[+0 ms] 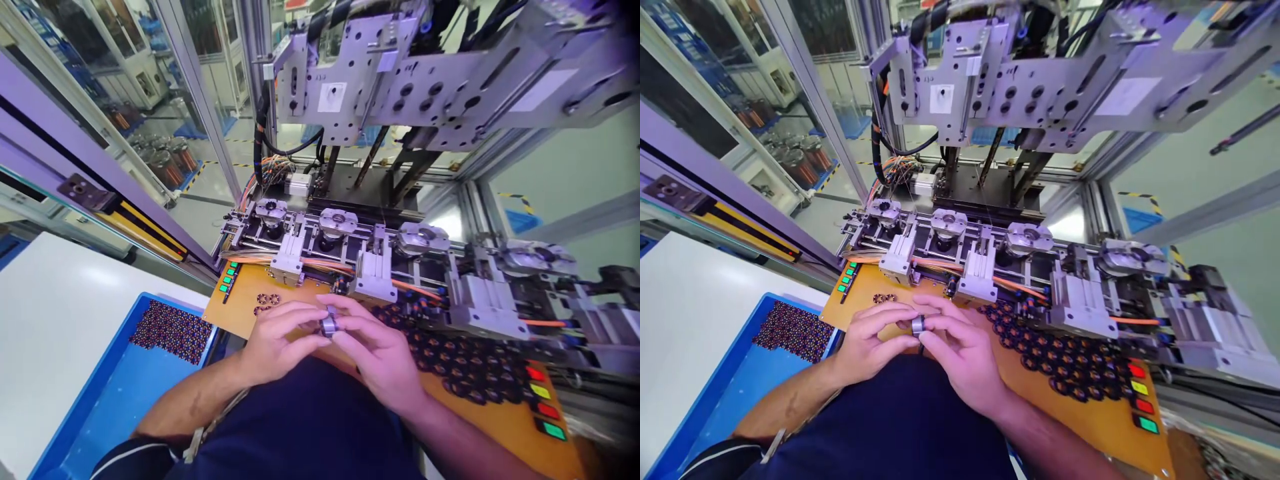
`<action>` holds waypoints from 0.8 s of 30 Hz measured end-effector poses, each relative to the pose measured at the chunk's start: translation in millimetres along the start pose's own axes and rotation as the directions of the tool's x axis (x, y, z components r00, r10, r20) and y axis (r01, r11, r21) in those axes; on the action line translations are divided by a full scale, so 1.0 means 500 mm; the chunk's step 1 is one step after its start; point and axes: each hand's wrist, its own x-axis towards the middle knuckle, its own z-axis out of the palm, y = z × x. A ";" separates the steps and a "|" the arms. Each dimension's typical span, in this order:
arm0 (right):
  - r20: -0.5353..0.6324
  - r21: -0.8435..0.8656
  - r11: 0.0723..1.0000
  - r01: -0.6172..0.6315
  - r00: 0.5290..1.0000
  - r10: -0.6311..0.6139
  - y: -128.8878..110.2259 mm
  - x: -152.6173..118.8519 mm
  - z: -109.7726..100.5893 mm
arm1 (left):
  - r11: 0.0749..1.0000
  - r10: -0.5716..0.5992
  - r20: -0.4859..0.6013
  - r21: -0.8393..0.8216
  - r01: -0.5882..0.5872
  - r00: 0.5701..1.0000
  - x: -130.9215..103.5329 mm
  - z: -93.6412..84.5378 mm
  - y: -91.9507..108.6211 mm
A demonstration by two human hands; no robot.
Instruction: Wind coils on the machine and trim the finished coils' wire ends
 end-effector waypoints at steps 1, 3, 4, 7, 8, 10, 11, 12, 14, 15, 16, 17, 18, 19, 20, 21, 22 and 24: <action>0.029 -0.010 1.000 0.007 1.000 -0.007 0.001 0.021 -0.009 | 1.000 -0.001 -0.032 0.021 0.001 0.999 -0.004 -0.006 -0.007; 0.091 -0.155 0.983 0.095 0.993 -0.081 0.006 0.079 -0.042 | 0.997 -0.064 -0.096 0.045 0.068 0.993 -0.021 -0.024 -0.029; 0.120 -0.256 0.954 0.157 0.984 -0.130 0.011 0.114 -0.065 | 0.992 -0.110 -0.141 0.053 0.119 0.984 -0.035 -0.034 -0.045; 0.129 -0.528 0.815 0.239 0.971 -0.201 0.045 0.230 -0.142 | 0.949 -0.260 -0.330 0.085 0.303 0.907 -0.085 -0.060 -0.111; 0.123 -0.566 0.788 0.240 0.971 -0.207 0.060 0.264 -0.164 | 0.925 -0.304 -0.395 0.097 0.368 0.867 -0.103 -0.066 -0.137; 0.167 -0.610 0.751 0.255 0.967 -0.193 0.092 0.318 -0.193 | 0.875 -0.373 -0.475 0.105 0.472 0.797 -0.135 -0.073 -0.185; 0.202 -0.624 0.734 0.269 0.963 -0.181 0.106 0.336 -0.200 | 0.856 -0.399 -0.494 0.101 0.507 0.773 -0.149 -0.073 -0.206; 0.241 -0.634 0.719 0.285 0.956 -0.166 0.119 0.349 -0.202 | 0.842 -0.420 -0.503 0.095 0.531 0.755 -0.162 -0.071 -0.224; 0.308 -0.650 0.693 0.313 0.941 -0.136 0.140 0.360 -0.200 | 0.820 -0.461 -0.507 0.071 0.568 0.729 -0.183 -0.065 -0.249; 0.333 -0.659 0.679 0.323 0.935 -0.122 0.147 0.361 -0.197 | 0.809 -0.483 -0.505 0.055 0.585 0.716 -0.191 -0.061 -0.257; 0.351 -0.670 0.665 0.331 0.930 -0.110 0.152 0.360 -0.196 | 0.800 -0.503 -0.501 0.038 0.599 0.704 -0.198 -0.057 -0.262; 0.363 -0.682 0.650 0.336 0.926 -0.099 0.155 0.359 -0.196 | 0.791 -0.522 -0.495 0.021 0.611 0.694 -0.204 -0.053 -0.266; 0.374 -0.694 0.634 0.341 0.923 -0.088 0.157 0.358 -0.196 | 0.784 -0.539 -0.489 0.006 0.621 0.685 -0.209 -0.050 -0.269; 0.383 -0.707 0.617 0.345 0.921 -0.076 0.158 0.357 -0.198 | 0.777 -0.554 -0.482 -0.008 0.630 0.678 -0.212 -0.047 -0.270; 0.391 -0.720 0.600 0.349 0.918 -0.064 0.158 0.357 -0.199 | 0.771 -0.567 -0.475 -0.019 0.637 0.673 -0.214 -0.046 -0.272; 0.400 -0.733 0.582 0.352 0.915 -0.049 0.157 0.358 -0.200 | 0.766 -0.578 -0.467 -0.028 0.643 0.669 -0.216 -0.045 -0.273; 0.408 -0.746 0.563 0.355 0.912 -0.034 0.156 0.360 -0.200 | 0.762 -0.587 -0.460 -0.035 0.647 0.666 -0.216 -0.045 -0.274; 0.415 -0.776 0.522 0.354 0.910 -0.001 0.154 0.365 -0.197 | 0.756 -0.599 -0.449 -0.043 0.653 0.663 -0.215 -0.048 -0.276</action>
